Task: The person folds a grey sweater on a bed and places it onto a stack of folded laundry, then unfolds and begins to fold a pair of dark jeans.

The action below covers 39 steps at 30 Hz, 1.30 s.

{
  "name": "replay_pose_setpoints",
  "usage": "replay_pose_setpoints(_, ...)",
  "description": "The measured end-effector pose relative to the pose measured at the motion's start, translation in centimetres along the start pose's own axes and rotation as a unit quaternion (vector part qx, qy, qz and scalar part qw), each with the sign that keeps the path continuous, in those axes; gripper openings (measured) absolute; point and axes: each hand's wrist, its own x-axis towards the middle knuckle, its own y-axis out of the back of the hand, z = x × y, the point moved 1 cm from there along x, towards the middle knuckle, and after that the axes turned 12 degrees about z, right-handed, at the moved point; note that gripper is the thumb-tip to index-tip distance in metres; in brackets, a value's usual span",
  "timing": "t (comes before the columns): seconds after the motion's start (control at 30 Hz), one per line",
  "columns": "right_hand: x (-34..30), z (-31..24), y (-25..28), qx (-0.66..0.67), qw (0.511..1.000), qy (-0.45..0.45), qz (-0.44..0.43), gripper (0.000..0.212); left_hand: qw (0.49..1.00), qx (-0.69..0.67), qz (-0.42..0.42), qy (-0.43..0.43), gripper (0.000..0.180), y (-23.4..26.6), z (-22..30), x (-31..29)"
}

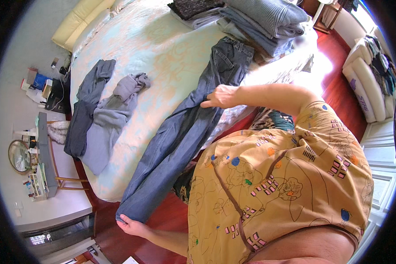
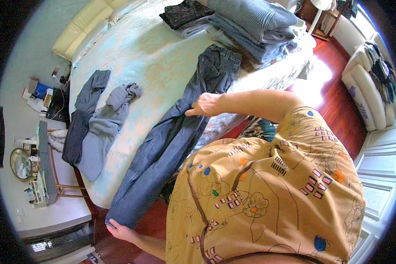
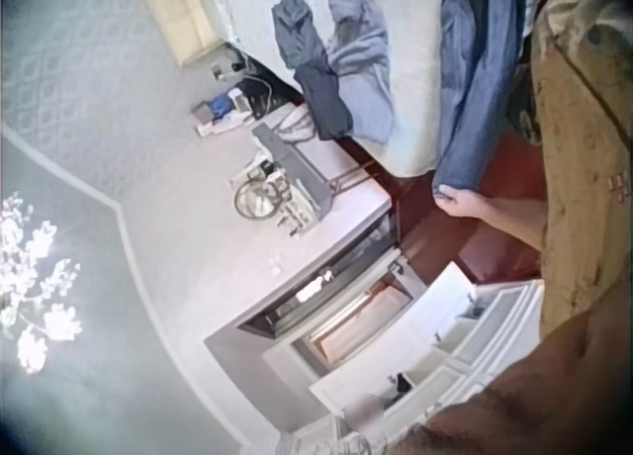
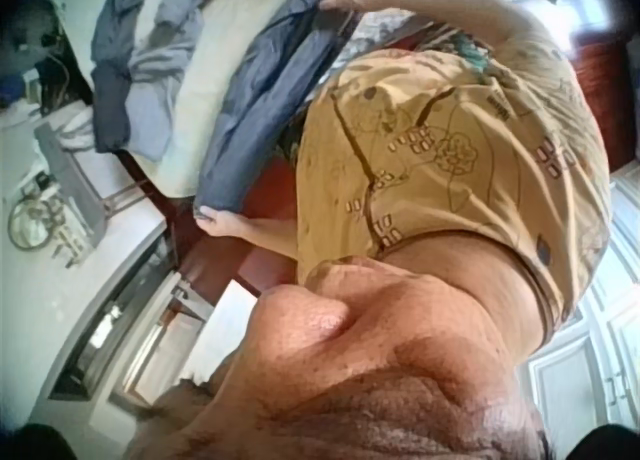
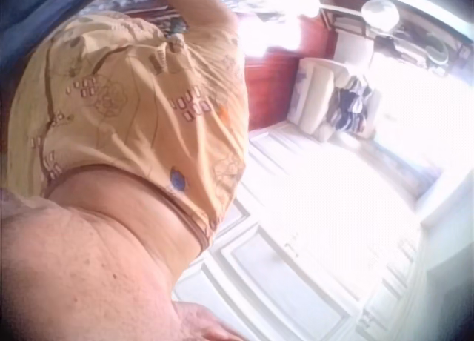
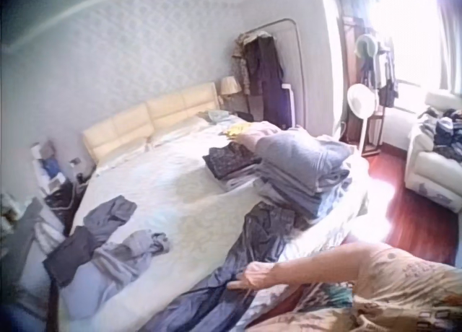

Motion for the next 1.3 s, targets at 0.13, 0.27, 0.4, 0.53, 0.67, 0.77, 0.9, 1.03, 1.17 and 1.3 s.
replay_pose_setpoints(0.13, 4.2, -0.2, -0.6, -0.061, 0.984, 0.023, -0.164, 0.031, 0.999, -0.032, 0.003, 0.019, 0.037, 0.5, -0.8, -0.8)
replay_pose_setpoints(0.27, 7.2, -0.4, -1.2, -0.125, 0.962, -0.050, -0.239, 0.019, 0.999, -0.049, 0.000, 0.017, 0.037, 1.0, -0.7, -0.9)
replay_pose_setpoints(0.4, 8.3, 0.6, 1.8, -0.172, 0.971, -0.004, -0.164, 0.018, 0.999, -0.043, 0.011, 0.008, 0.037, 1.7, 0.0, -1.1)
replay_pose_setpoints(0.53, 8.8, 3.0, 6.1, -0.079, 0.976, 0.042, -0.199, 0.026, 0.999, -0.033, 0.000, 0.015, 0.037, 2.2, -0.9, -1.4)
replay_pose_setpoints(0.67, 7.8, 5.2, 8.8, 0.011, 0.989, 0.022, -0.145, 0.024, 0.998, -0.056, 0.019, 0.028, 0.036, 1.5, -2.2, -1.4)
replay_pose_setpoints(0.77, 7.4, 5.2, 10.5, 0.068, 0.989, -0.011, -0.129, 0.023, 0.998, -0.052, 0.039, 0.010, 0.035, 1.1, -1.9, -1.0)
replay_pose_setpoints(0.9, 7.1, 4.4, 10.5, 0.027, 0.990, -0.024, -0.133, 0.022, 0.988, -0.146, -0.001, 0.041, 0.030, 0.9, -0.6, -0.9)
replay_pose_setpoints(1.03, 7.5, 4.7, 9.6, 0.018, 0.987, 0.032, -0.157, 0.015, 0.991, -0.131, 0.006, -0.021, 0.023, 0.8, 1.5, -0.8)
replay_pose_setpoints(1.17, 7.3, 8.1, 9.8, 0.117, 0.992, -0.016, -0.043, 0.024, 0.993, -0.081, 0.087, -0.025, 0.020, 0.6, 1.2, -0.3)
replay_pose_setpoints(1.3, 8.7, 10.5, 11.4, 0.166, 0.969, -0.013, 0.182, 0.020, 0.992, -0.077, 0.097, -0.016, 0.022, -1.4, 0.0, 1.2)
